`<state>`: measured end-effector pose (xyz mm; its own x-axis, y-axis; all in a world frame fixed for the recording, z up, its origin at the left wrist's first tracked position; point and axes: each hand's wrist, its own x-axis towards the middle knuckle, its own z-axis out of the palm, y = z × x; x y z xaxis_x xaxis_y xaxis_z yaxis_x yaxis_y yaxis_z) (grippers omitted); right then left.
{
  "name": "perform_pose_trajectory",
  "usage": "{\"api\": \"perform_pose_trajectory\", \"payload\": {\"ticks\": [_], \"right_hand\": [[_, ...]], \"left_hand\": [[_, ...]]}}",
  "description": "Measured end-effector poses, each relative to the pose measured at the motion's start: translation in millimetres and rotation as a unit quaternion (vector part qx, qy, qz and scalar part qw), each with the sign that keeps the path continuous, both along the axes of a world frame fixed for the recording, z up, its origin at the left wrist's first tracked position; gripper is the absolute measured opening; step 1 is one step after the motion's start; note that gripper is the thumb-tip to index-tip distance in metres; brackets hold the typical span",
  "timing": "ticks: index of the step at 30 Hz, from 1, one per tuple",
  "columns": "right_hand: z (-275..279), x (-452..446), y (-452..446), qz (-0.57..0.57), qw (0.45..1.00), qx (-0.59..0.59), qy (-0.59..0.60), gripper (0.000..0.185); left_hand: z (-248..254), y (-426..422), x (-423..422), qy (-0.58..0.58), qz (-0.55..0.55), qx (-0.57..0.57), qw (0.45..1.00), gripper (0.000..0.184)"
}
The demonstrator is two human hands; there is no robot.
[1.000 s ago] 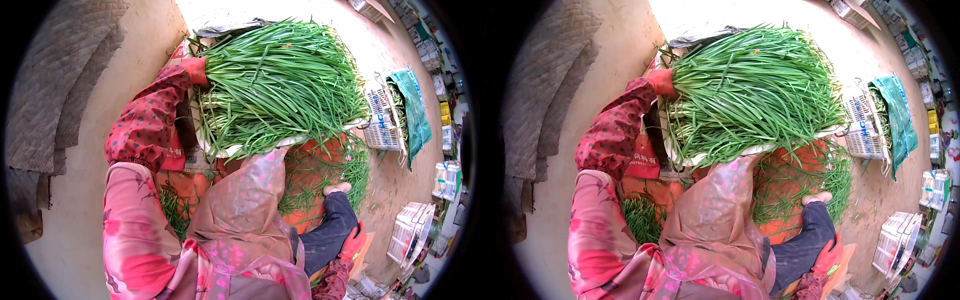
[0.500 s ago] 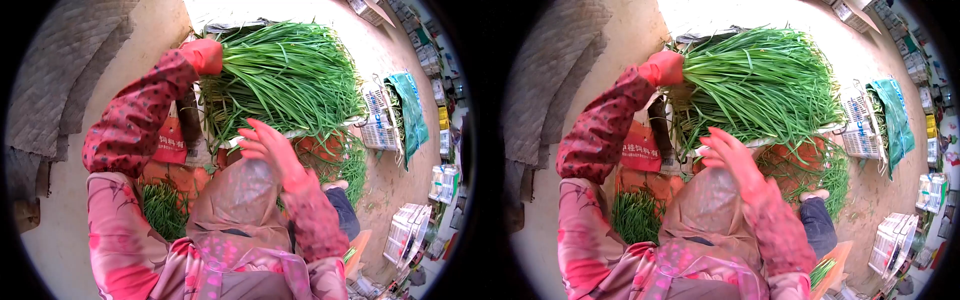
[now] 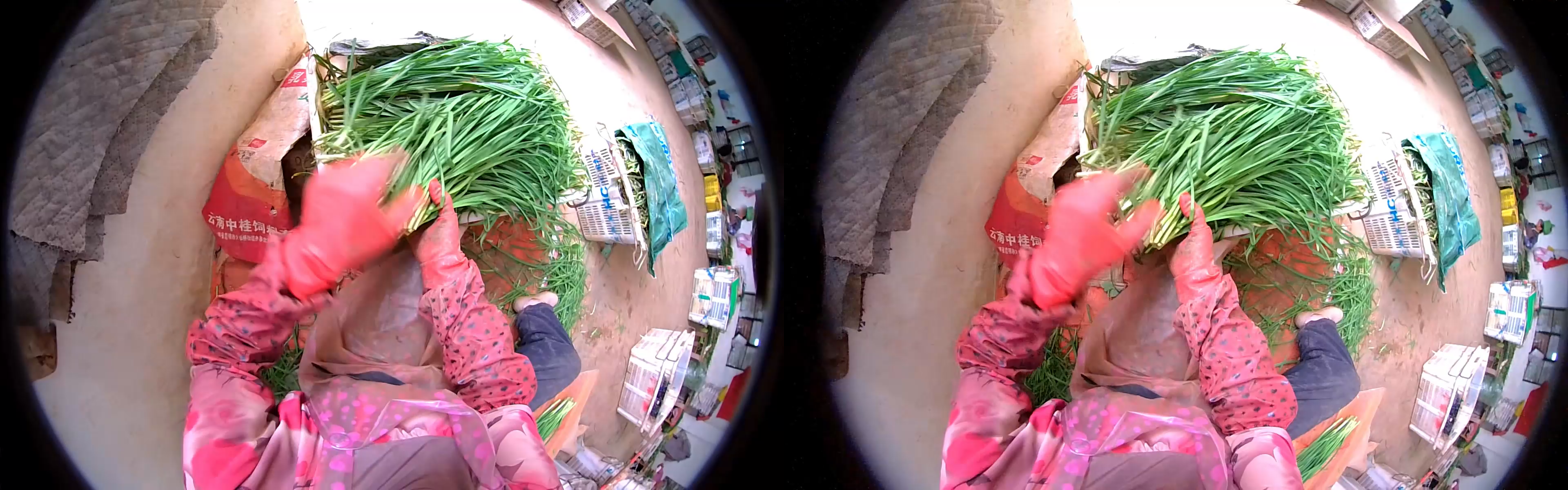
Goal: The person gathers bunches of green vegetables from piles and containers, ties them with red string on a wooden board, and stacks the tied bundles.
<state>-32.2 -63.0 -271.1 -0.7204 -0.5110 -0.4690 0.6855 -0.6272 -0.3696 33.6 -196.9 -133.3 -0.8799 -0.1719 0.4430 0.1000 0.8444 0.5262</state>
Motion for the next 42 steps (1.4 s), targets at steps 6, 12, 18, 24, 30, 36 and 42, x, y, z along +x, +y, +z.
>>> {"api": "perform_pose_trajectory", "payload": {"ticks": [6,12,18,24,30,36,42], "right_hand": [[22.4,5.0,-1.7,-0.002,1.000,-0.007,-0.008,0.043],[35.9,0.0,15.4,0.124,0.989,0.084,-0.009,0.057],[59.3,24.9,30.2,0.112,0.986,0.109,0.050,0.051],[14.3,27.1,40.4,0.059,0.997,-0.004,-0.045,0.039],[19.8,21.6,37.5,0.020,0.998,-0.040,-0.037,0.033],[26.4,17.2,51.0,0.071,0.997,-0.002,-0.005,0.037],[33.1,18.8,65.3,0.068,0.998,0.002,-0.012,0.037]], "left_hand": [[-45.6,-66.4,-32.7,-0.227,0.110,0.156,0.955,0.057],[-41.9,8.2,-6.9,-0.223,0.114,0.029,0.968,0.038],[-51.8,55.3,22.4,-0.115,0.022,0.008,0.993,0.035],[-49.5,58.7,27.2,-0.067,-0.050,-0.037,0.996,0.045],[-39.7,34.5,14.5,-0.054,-0.042,0.066,0.995,0.040],[-71.2,15.8,15.3,-0.066,0.001,0.140,0.988,0.039],[-101.0,5.4,7.6,-0.114,-0.003,0.131,0.985,0.033]]}}
